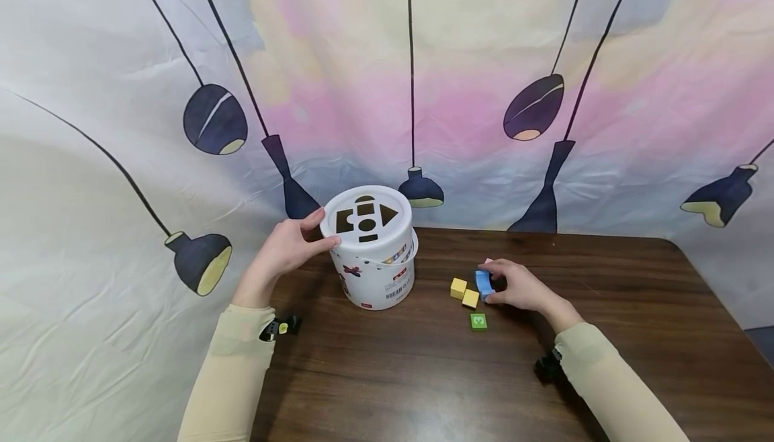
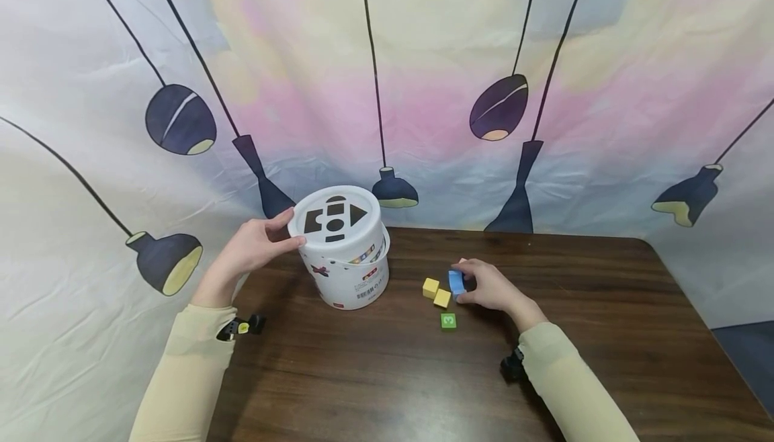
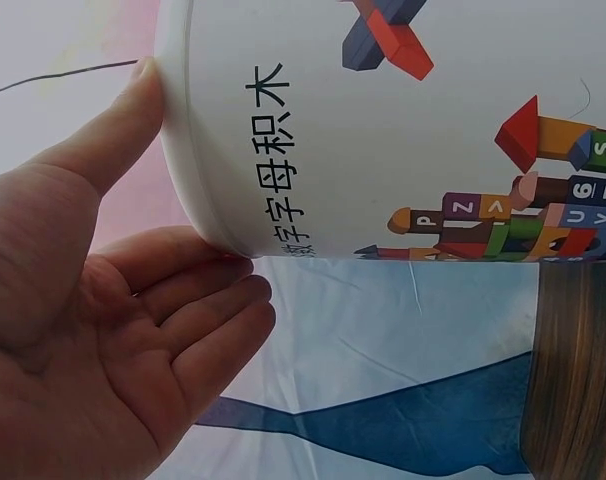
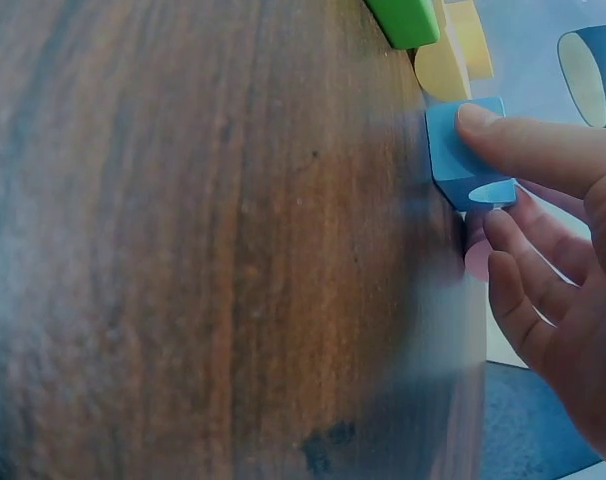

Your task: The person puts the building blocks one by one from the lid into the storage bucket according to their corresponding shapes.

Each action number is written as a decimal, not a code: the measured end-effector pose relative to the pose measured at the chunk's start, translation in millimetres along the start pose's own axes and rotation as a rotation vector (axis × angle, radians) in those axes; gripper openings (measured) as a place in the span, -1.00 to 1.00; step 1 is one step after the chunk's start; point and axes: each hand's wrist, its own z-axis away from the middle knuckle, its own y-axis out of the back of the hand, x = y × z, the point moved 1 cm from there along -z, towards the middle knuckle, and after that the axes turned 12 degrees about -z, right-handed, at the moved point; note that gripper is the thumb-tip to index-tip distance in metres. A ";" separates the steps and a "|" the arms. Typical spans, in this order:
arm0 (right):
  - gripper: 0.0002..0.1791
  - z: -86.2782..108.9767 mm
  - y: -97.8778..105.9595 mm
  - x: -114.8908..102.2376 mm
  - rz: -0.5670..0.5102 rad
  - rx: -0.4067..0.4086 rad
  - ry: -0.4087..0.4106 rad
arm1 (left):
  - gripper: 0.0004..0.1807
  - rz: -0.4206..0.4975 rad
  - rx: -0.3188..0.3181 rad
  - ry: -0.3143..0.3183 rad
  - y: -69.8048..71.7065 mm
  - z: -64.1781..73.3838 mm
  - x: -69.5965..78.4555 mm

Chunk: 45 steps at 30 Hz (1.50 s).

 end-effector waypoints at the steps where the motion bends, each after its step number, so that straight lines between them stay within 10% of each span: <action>1: -0.18 0.3 -0.4 -0.3 0.002 -0.001 -0.005 | -0.04 0.005 0.001 -0.001 0.0 0.5 0.2; 45: -0.18 17.5 12.2 4.8 -0.073 0.109 0.027 | -0.06 -0.026 0.007 -0.016 -0.8 0.2 1.1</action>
